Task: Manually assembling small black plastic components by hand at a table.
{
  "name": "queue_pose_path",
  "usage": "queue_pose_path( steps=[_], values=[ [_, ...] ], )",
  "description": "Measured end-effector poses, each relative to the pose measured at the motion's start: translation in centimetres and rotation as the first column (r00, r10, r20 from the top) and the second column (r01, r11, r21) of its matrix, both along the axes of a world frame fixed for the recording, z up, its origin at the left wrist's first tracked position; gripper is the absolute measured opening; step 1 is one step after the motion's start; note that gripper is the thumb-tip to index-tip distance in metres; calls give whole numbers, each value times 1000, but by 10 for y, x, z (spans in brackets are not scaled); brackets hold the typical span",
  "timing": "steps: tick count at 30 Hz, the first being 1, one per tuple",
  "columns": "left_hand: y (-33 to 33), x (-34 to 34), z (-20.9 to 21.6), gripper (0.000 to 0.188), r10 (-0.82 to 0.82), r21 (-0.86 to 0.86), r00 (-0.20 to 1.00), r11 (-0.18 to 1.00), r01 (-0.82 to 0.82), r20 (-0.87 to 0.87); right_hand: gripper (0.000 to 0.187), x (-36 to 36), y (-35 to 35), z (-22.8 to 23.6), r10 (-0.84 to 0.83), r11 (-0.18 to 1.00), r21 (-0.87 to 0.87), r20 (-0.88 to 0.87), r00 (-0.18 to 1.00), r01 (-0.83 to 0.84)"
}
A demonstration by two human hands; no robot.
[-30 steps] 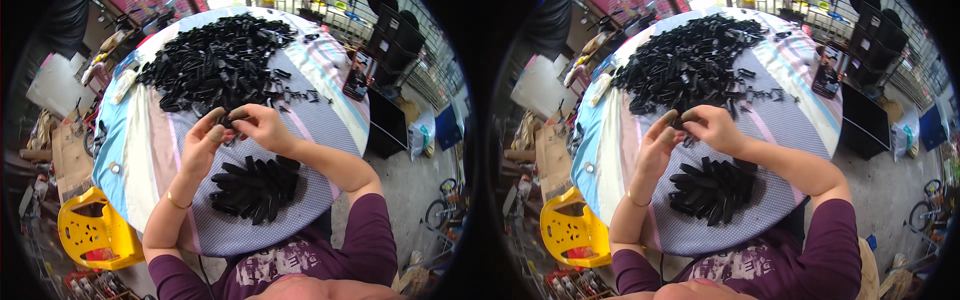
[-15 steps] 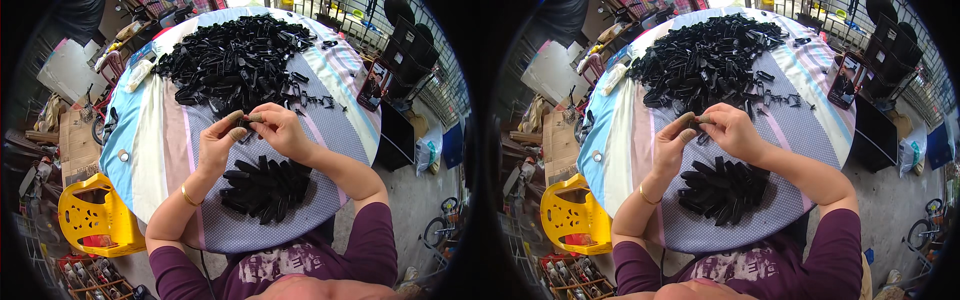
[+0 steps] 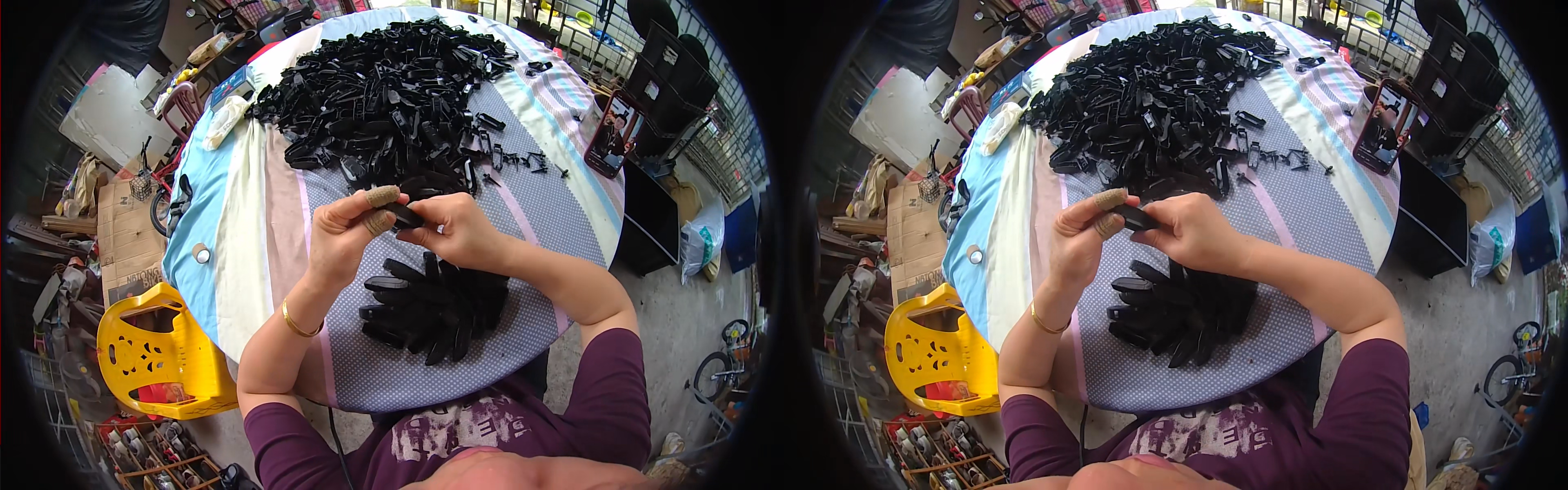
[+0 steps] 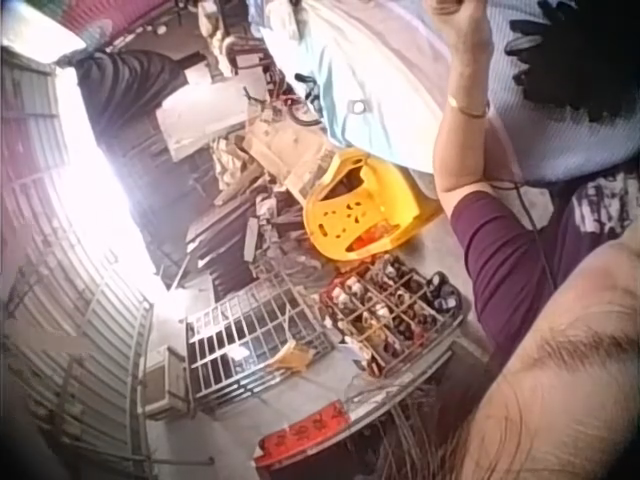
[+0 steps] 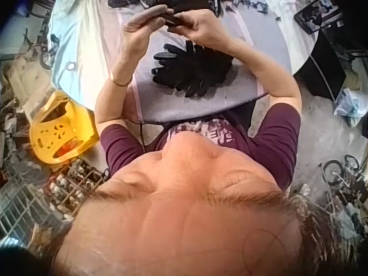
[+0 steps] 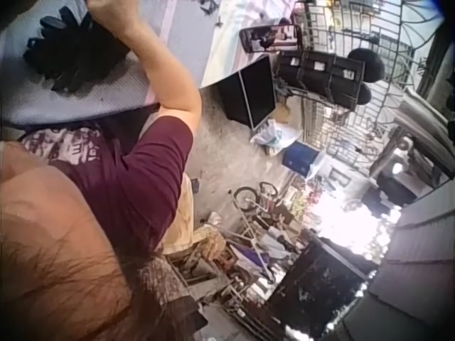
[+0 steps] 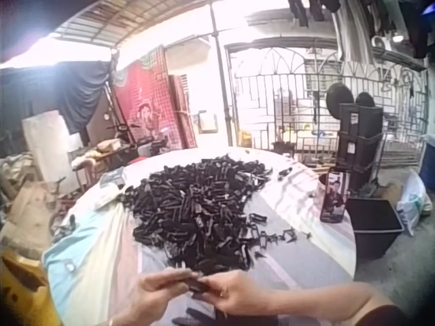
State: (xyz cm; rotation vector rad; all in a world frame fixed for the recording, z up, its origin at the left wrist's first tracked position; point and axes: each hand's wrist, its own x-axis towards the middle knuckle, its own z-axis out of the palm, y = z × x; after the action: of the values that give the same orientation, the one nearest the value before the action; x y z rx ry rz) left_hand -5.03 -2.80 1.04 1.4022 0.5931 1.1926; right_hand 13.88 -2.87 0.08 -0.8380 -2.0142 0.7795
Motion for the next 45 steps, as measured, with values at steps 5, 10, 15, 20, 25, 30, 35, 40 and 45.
queue_pose_path(
  steps=[5, 10, 15, 20, 25, 30, 35, 40, 45],
  values=[
    [3, 3, 10, 37, 32, -144, 996, 989, -44, -80, 27, 19, 20, 20, 200, 964, -203, 138, 970, -170],
    [-10, 0, 33, 45, -283, -151, 706, 958, 245, -649, 19, 58, 44, 19, -22, 999, -26, 342, 939, 33],
    [0, -3, 17, 37, -274, 74, 707, 905, 419, -651, 19, 35, 31, 2, -177, 971, 232, 521, 835, 60],
    [35, -31, -8, 33, 478, 436, 471, 877, -203, -742, 22, 21, 25, -21, -384, 901, 407, 584, 715, 152],
    [45, -35, -19, 37, 377, 358, 529, 923, -143, -760, 16, 34, 21, -2, -346, 933, 309, 617, 707, 187],
    [42, -27, -20, 28, 375, 293, 491, 926, -238, -786, 28, 40, 30, 23, -266, 962, 46, 381, 885, 270],
    [46, -31, -29, 47, 235, 17, 745, 957, -288, -624, 27, 37, 35, 20, -142, 947, -306, -131, 981, 96],
    [41, -30, -30, 54, 91, -171, 827, 960, -221, -555, 20, 28, 31, 14, -30, 819, -518, -468, 883, -247],
    [39, -28, -32, 41, 224, 4, 767, 961, -278, -601, 24, 17, 27, 7, -87, 775, -571, -520, 850, -270]
  ],
)
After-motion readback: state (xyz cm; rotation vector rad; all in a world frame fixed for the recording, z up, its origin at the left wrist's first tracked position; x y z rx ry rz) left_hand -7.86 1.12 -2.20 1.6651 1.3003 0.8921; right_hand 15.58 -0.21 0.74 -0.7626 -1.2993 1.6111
